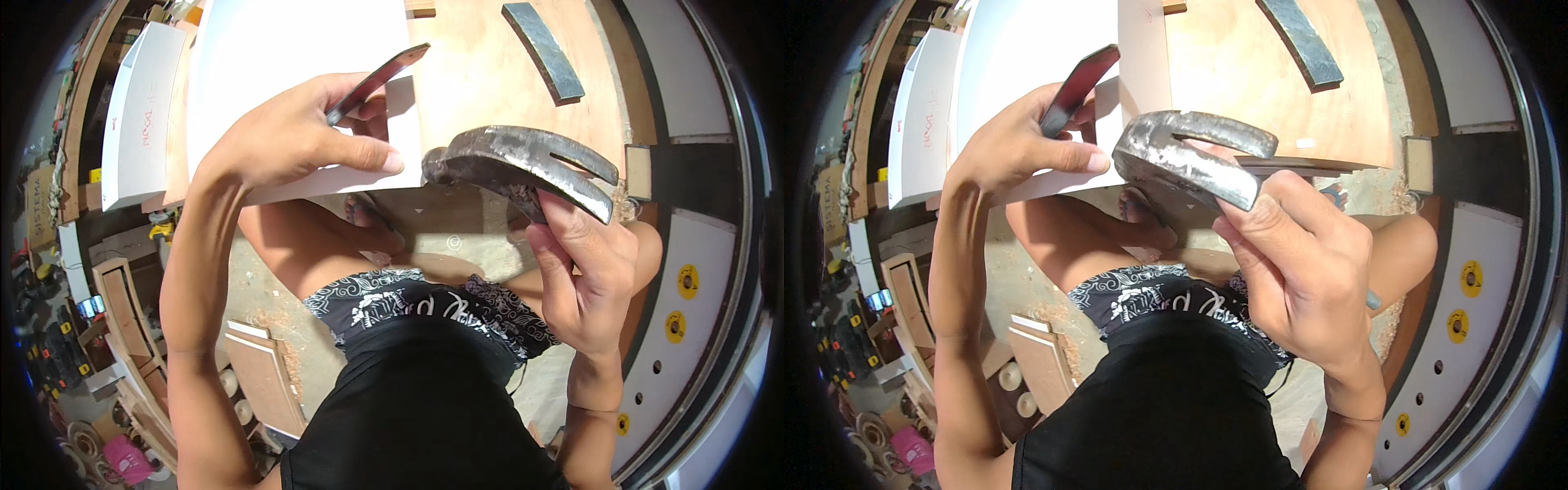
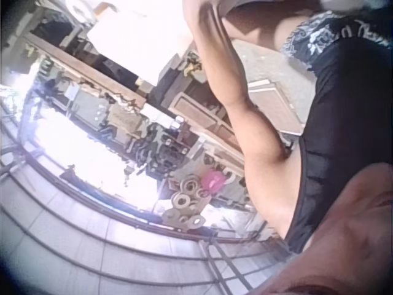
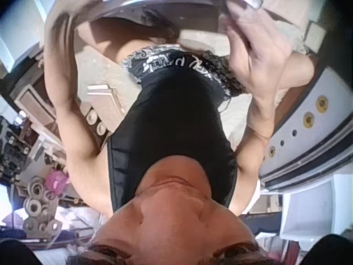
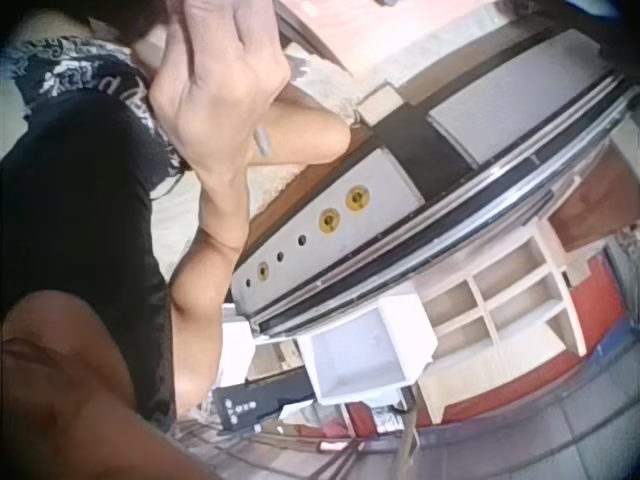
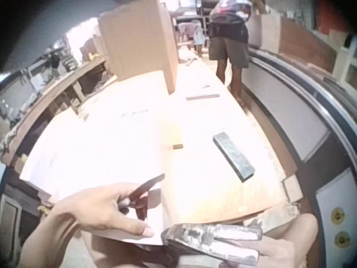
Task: The person assembles a white wooden box by sanding edges and hammering nails. They use a sanding block to smooth the edges and a hammer to drive nails into the box structure.
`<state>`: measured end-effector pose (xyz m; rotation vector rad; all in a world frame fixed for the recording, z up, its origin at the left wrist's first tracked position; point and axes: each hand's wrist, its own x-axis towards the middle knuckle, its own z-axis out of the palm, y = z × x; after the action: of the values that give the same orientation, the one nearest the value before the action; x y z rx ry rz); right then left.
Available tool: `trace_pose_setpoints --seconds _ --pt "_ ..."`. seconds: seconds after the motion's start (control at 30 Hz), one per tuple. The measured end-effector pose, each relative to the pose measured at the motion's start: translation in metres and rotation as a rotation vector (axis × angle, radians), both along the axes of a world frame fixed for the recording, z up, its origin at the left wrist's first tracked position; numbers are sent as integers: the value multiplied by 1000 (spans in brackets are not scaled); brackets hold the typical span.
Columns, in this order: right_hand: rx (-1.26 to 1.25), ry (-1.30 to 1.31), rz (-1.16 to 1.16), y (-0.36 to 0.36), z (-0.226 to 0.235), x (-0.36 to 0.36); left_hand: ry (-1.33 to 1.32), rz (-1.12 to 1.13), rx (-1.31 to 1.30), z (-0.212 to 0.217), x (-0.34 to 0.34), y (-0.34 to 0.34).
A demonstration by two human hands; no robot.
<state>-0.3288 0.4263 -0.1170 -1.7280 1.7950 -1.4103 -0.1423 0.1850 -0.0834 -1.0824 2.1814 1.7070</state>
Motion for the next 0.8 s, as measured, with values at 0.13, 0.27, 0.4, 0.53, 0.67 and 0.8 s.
trace_pose_setpoints --seconds 0.13,0.27,0.4,0.53,0.67,0.8 --pt "97 231 26 -4 29 5 148 -120 -15 -9 9 -10" --pt "226 395 21 -12 47 13 139 -88 -18 -17 14 -12" --pt "294 511 30 -18 60 18 80 -91 -54 -20 15 -16" --pt "98 542 -72 -10 70 16 171 -132 -71 -33 16 -20" --pt "-72 603 -98 0 60 13 138 -109 -44 -26 14 -16" --pt "298 602 56 -6 40 28 137 -80 -56 -26 15 -17"
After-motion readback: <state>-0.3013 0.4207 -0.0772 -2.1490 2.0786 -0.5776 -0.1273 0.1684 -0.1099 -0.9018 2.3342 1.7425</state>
